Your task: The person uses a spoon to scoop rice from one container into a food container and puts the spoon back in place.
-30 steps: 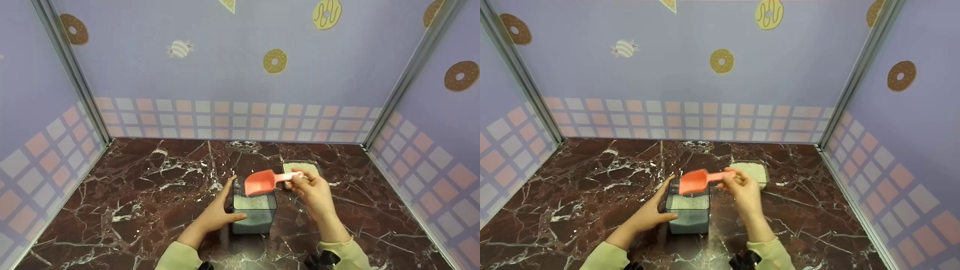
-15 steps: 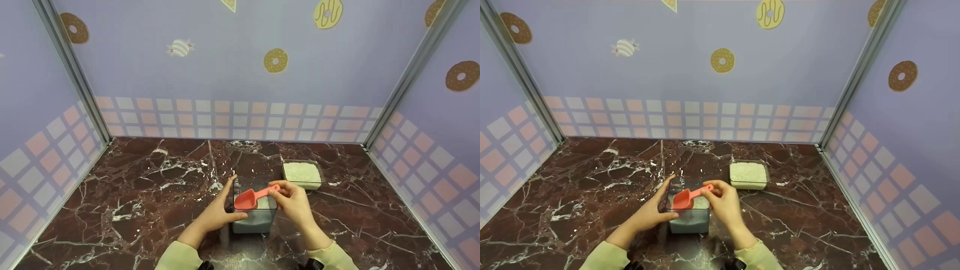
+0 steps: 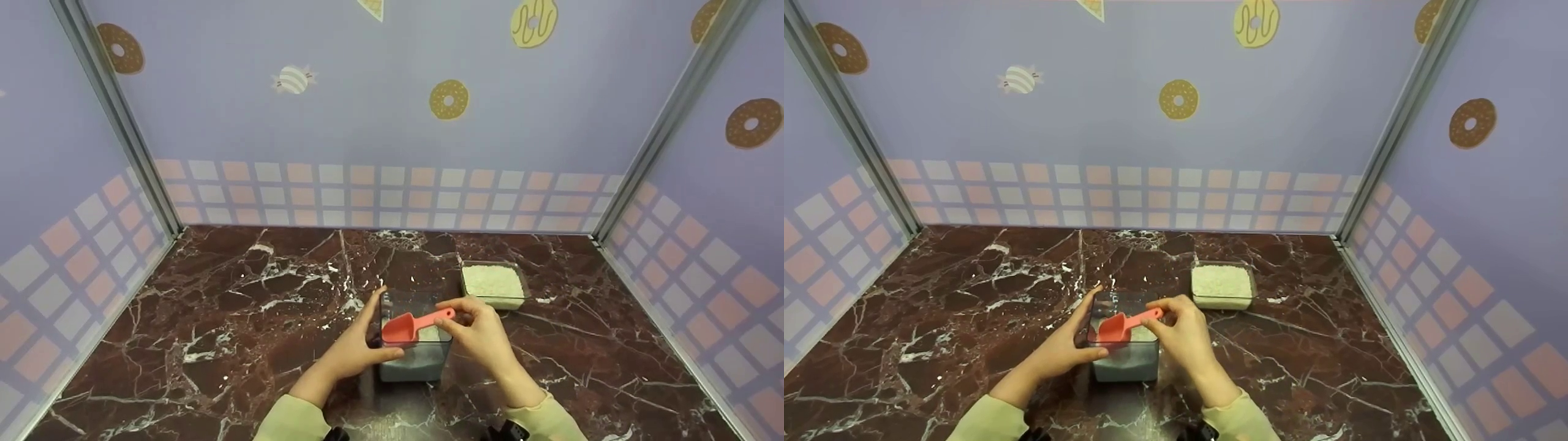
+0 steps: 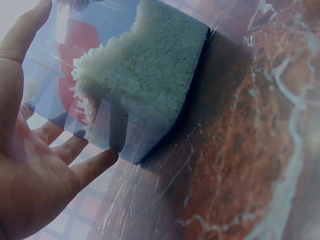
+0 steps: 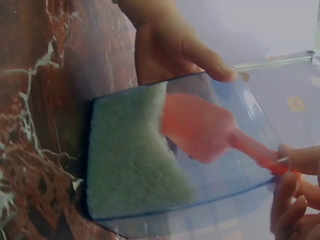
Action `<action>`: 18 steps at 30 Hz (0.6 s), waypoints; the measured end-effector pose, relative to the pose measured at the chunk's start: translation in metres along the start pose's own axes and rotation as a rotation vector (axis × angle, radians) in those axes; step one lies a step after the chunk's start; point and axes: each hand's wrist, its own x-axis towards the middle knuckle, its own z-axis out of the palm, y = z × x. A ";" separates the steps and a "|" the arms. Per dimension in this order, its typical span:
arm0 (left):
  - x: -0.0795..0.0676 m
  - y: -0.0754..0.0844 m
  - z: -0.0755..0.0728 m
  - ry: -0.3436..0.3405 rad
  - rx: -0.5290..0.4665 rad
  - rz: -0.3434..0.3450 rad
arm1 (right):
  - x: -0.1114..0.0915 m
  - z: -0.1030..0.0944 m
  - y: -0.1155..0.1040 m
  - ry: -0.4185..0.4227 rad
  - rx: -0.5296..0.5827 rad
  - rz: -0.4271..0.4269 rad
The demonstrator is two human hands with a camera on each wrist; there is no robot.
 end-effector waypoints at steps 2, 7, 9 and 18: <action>0.001 -0.001 0.000 -0.003 -0.012 0.003 | 0.001 -0.003 0.002 -0.040 0.000 0.010; 0.002 -0.002 0.001 0.000 -0.007 0.022 | 0.005 -0.013 0.005 -0.148 0.054 0.043; 0.002 -0.002 0.000 0.001 -0.004 0.031 | 0.007 -0.018 0.005 -0.155 0.105 0.063; -0.001 -0.002 -0.002 -0.027 0.010 0.031 | 0.014 -0.035 0.006 -0.062 0.188 0.186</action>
